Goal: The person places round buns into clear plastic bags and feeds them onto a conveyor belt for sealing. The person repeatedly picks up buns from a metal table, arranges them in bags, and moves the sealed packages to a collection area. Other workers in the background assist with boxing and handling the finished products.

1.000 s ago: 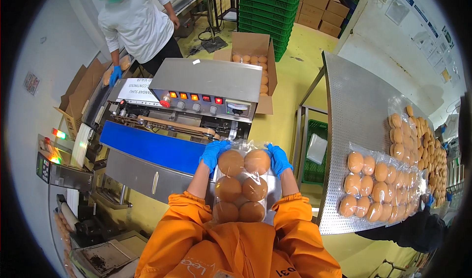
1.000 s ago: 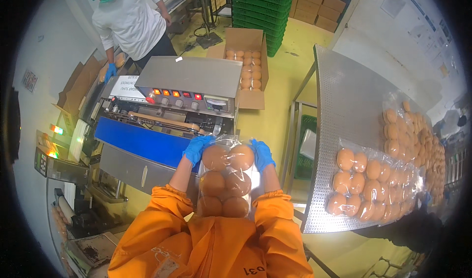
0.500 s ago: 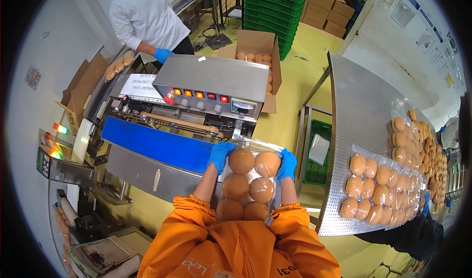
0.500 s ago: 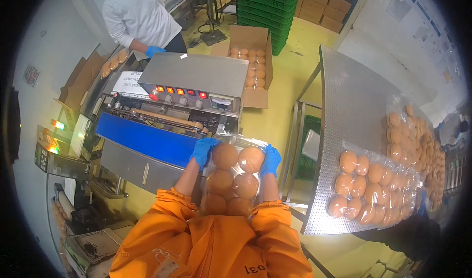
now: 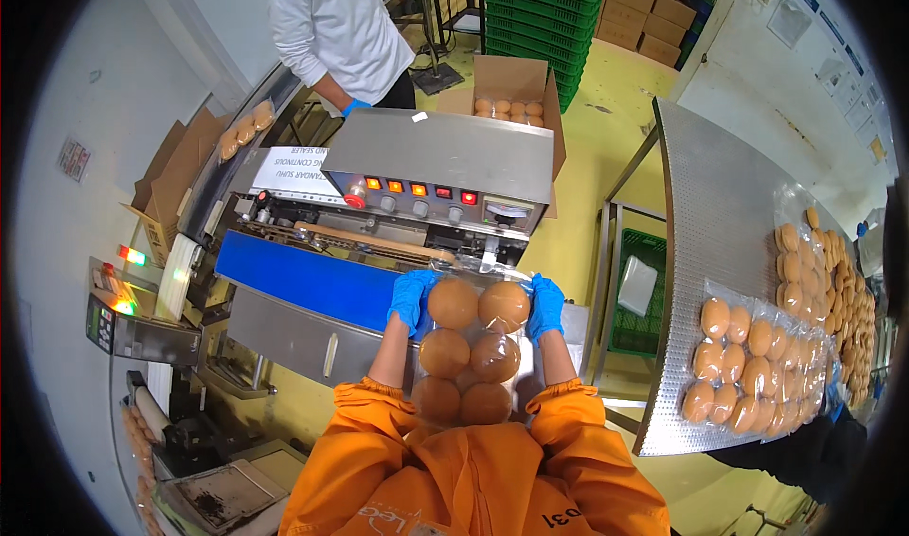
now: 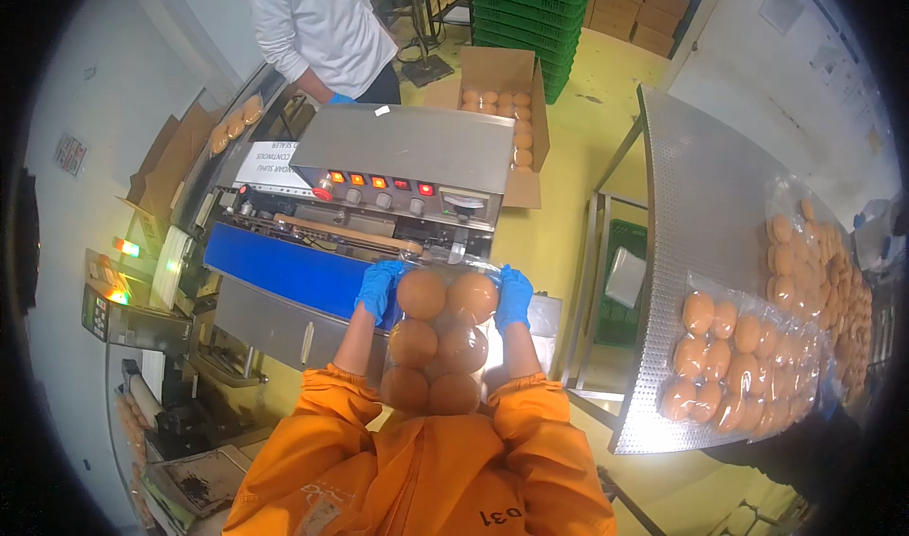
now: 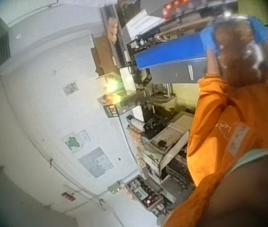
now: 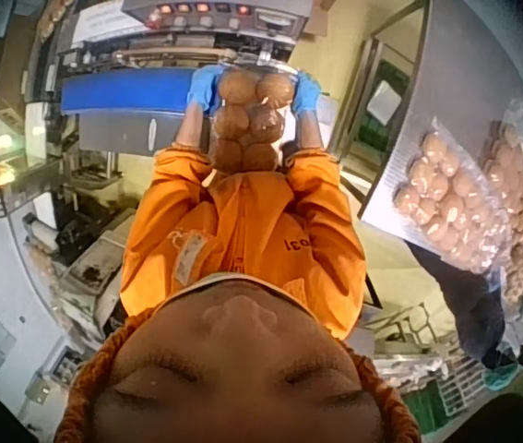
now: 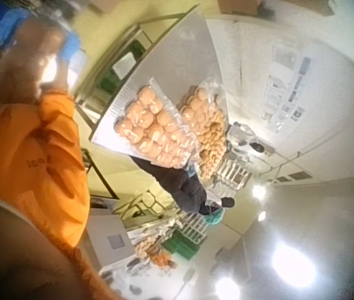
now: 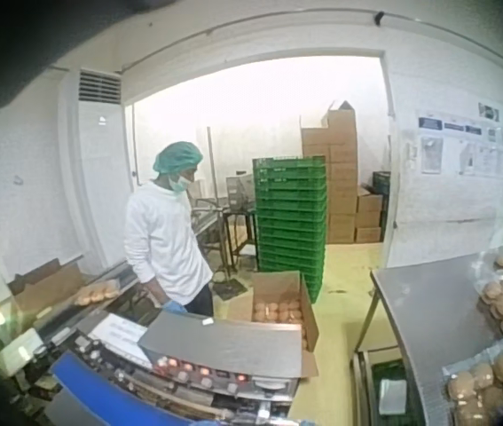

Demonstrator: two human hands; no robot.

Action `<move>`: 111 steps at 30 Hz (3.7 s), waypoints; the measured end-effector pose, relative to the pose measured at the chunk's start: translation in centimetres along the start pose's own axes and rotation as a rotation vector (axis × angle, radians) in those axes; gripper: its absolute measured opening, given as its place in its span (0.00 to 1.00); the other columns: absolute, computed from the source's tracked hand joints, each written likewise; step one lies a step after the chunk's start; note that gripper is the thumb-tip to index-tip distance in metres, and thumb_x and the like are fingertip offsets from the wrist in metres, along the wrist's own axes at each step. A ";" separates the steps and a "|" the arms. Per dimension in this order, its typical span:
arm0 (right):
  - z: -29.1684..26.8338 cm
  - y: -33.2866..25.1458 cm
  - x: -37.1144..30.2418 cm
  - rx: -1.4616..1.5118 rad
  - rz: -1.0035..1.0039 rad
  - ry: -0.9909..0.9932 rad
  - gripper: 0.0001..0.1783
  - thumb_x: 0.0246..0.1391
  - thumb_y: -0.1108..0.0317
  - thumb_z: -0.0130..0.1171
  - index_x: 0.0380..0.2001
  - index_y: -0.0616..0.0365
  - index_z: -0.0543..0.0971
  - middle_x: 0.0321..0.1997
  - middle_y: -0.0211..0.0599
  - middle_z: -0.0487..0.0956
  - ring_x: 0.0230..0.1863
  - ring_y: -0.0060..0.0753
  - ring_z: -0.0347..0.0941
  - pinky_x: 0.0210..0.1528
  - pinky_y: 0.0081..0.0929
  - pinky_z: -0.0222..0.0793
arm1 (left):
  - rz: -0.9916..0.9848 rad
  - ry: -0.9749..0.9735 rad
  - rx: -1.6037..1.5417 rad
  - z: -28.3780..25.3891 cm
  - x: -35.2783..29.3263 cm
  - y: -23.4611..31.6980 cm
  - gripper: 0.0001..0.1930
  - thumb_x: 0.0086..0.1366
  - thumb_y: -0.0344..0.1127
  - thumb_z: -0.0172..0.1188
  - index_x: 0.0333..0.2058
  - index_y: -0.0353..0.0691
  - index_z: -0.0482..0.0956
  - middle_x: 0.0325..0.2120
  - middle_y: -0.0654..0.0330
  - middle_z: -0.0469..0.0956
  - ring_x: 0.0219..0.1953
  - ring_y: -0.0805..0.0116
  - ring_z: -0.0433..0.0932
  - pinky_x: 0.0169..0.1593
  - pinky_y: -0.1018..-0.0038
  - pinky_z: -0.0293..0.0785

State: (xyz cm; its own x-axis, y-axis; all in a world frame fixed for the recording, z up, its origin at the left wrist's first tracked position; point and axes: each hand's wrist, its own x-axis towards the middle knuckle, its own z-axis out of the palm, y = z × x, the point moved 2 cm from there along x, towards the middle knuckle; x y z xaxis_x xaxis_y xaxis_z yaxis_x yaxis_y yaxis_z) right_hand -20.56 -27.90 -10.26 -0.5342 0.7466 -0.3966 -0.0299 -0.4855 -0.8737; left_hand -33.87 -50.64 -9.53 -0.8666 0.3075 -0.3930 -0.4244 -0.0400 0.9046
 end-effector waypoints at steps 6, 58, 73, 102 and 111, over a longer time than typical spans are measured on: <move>3.7 1.3 -1.1 -0.020 -0.009 -0.056 0.15 0.53 0.65 0.53 0.14 0.52 0.69 0.15 0.22 0.63 0.18 0.19 0.52 0.21 0.23 0.52 | -0.035 0.015 0.043 -4.9 1.8 0.2 0.08 0.55 0.29 0.52 0.31 0.35 0.79 0.26 0.61 0.77 0.26 0.72 0.74 0.33 0.77 0.72; 28.7 21.5 -27.7 -0.132 0.495 -0.410 0.21 0.49 0.62 0.59 0.45 0.61 0.70 0.40 0.32 0.74 0.40 0.23 0.69 0.43 0.21 0.65 | 0.141 0.029 0.250 -39.5 -4.4 5.4 0.23 0.62 0.46 0.49 0.47 0.32 0.68 0.42 0.53 0.73 0.44 0.65 0.72 0.47 0.71 0.66; 35.9 24.7 -29.7 -0.149 0.519 -0.509 0.19 0.51 0.62 0.57 0.43 0.62 0.71 0.38 0.33 0.75 0.38 0.25 0.71 0.41 0.22 0.67 | 0.169 0.162 0.233 -46.9 -4.5 8.1 0.22 0.63 0.44 0.48 0.47 0.30 0.68 0.40 0.52 0.73 0.40 0.65 0.72 0.45 0.72 0.68; 43.9 28.8 -38.2 -0.559 0.592 -1.158 0.15 0.56 0.65 0.49 0.45 0.56 0.73 0.40 0.32 0.76 0.34 0.22 0.70 0.39 0.19 0.66 | 0.062 1.032 -0.593 -82.8 -32.3 1.8 0.17 0.57 0.41 0.52 0.43 0.40 0.71 0.33 0.56 0.76 0.34 0.59 0.76 0.40 0.63 0.74; 42.4 28.6 -38.2 -0.571 0.607 -1.105 0.14 0.58 0.65 0.46 0.43 0.57 0.74 0.40 0.34 0.76 0.32 0.22 0.70 0.37 0.17 0.67 | 0.330 1.442 -0.569 -97.7 -33.4 8.8 0.17 0.60 0.48 0.44 0.40 0.44 0.70 0.36 0.56 0.72 0.36 0.61 0.71 0.38 0.64 0.69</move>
State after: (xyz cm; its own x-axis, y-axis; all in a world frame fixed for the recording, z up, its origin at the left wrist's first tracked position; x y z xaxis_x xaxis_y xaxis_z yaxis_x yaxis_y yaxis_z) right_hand -36.88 -89.60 -8.14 -0.7325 -0.3873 -0.5599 0.6491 -0.1490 -0.7460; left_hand -34.34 -154.15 -4.55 -0.3076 -0.8962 -0.3197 0.0737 -0.3574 0.9310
